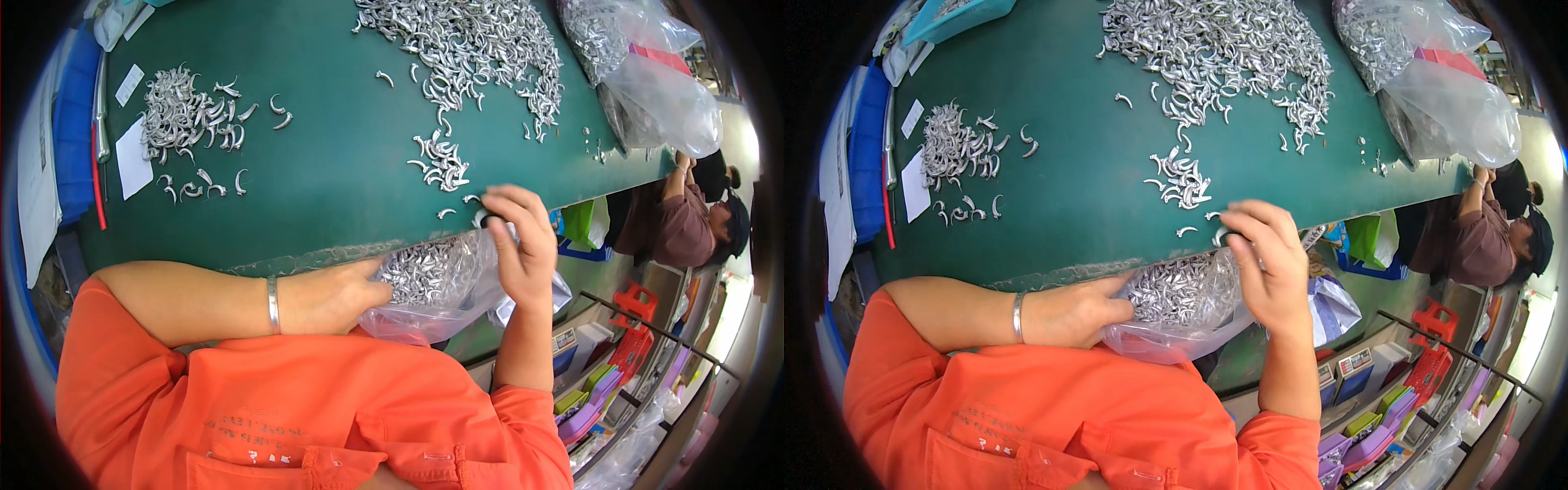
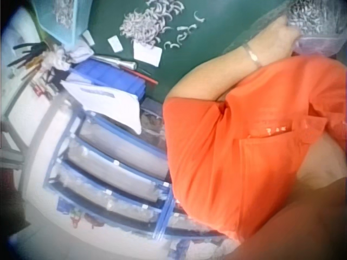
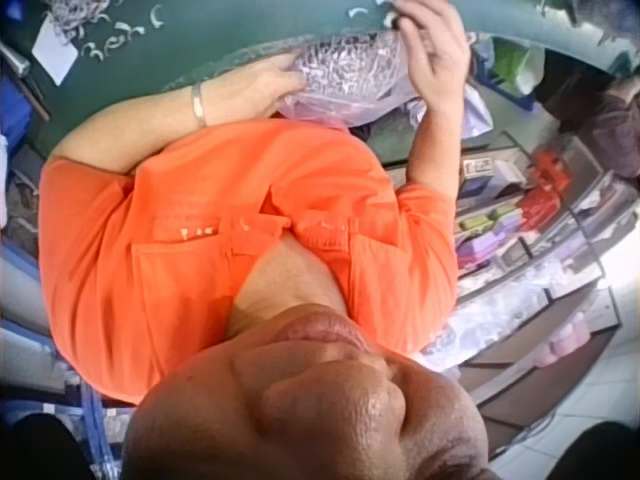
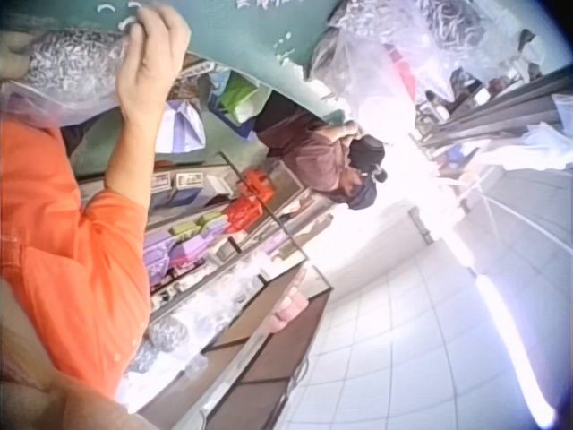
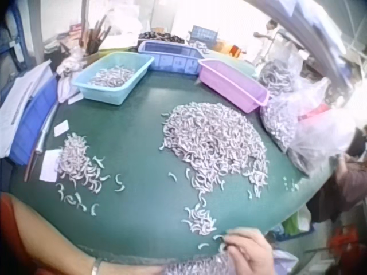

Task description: The person sorts small crescent-shaped metal components on a workbench by picking them up individually or in small handfuls from a table surface and placing them into a plastic bag.

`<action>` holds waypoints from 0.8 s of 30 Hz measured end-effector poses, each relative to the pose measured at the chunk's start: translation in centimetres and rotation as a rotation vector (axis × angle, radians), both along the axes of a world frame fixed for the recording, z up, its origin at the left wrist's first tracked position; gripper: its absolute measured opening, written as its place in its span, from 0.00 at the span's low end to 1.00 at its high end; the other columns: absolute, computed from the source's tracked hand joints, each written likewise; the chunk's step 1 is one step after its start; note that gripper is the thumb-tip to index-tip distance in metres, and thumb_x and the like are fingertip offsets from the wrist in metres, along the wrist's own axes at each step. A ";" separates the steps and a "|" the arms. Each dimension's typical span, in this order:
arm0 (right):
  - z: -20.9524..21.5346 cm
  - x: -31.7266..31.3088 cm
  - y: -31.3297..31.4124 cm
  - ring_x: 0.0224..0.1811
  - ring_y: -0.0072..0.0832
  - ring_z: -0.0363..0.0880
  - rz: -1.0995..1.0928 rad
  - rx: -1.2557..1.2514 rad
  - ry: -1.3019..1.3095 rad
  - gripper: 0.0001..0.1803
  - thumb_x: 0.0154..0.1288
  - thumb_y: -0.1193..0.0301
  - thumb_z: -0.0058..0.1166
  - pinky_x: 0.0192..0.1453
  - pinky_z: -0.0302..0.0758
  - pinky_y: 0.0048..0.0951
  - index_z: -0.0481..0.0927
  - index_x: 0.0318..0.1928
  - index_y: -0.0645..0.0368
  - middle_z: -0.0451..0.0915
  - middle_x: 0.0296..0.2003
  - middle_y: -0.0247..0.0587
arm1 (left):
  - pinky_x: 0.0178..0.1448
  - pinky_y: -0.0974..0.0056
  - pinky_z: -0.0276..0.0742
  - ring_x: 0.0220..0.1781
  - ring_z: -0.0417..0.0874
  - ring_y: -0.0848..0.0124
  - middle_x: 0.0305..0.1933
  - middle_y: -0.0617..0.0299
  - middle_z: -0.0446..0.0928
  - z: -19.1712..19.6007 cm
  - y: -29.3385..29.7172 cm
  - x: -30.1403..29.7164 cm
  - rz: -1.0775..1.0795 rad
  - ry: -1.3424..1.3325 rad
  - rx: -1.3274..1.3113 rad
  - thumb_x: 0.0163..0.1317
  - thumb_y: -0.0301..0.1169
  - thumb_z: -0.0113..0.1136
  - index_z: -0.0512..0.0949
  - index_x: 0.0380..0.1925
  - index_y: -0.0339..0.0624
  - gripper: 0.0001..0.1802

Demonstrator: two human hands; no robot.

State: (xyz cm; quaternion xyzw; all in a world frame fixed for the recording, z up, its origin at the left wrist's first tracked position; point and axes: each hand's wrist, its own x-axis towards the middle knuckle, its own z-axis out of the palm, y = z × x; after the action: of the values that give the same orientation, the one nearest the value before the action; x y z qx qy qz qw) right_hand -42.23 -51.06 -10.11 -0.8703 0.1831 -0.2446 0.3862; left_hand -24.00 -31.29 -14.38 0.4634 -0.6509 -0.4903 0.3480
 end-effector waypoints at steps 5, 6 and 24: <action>-0.6 0.3 0.7 0.46 0.41 0.76 0.379 -0.221 0.129 0.21 0.49 0.71 0.70 0.50 0.71 0.38 0.83 0.47 0.56 0.79 0.45 0.41 | 0.66 0.49 0.69 0.65 0.67 0.30 0.68 0.22 0.57 0.2 0.2 0.0 0.016 -0.008 0.004 0.49 0.17 0.61 0.76 0.31 0.29 0.07; -0.3 -0.1 0.8 0.46 0.41 0.76 0.473 -0.105 0.150 0.21 0.49 0.72 0.69 0.51 0.72 0.39 0.83 0.47 0.57 0.79 0.46 0.41 | 0.65 0.49 0.70 0.64 0.67 0.30 0.68 0.21 0.57 0.3 0.2 -0.1 0.022 -0.007 0.002 0.50 0.17 0.60 0.76 0.31 0.29 0.07; -0.9 0.4 1.3 0.45 0.42 0.77 0.136 -0.367 0.107 0.19 0.47 0.76 0.70 0.48 0.74 0.37 0.82 0.42 0.62 0.79 0.43 0.45 | 0.65 0.49 0.70 0.63 0.67 0.30 0.68 0.22 0.56 -0.2 0.3 0.0 -0.003 -0.041 0.007 0.49 0.19 0.62 0.74 0.29 0.29 0.08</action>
State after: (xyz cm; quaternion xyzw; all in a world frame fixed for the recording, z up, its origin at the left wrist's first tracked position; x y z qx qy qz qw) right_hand -41.86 -49.73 -11.02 -0.9482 0.0967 -0.2006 0.2265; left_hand -23.99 -30.99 -14.59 0.4737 -0.6567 -0.4836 0.3324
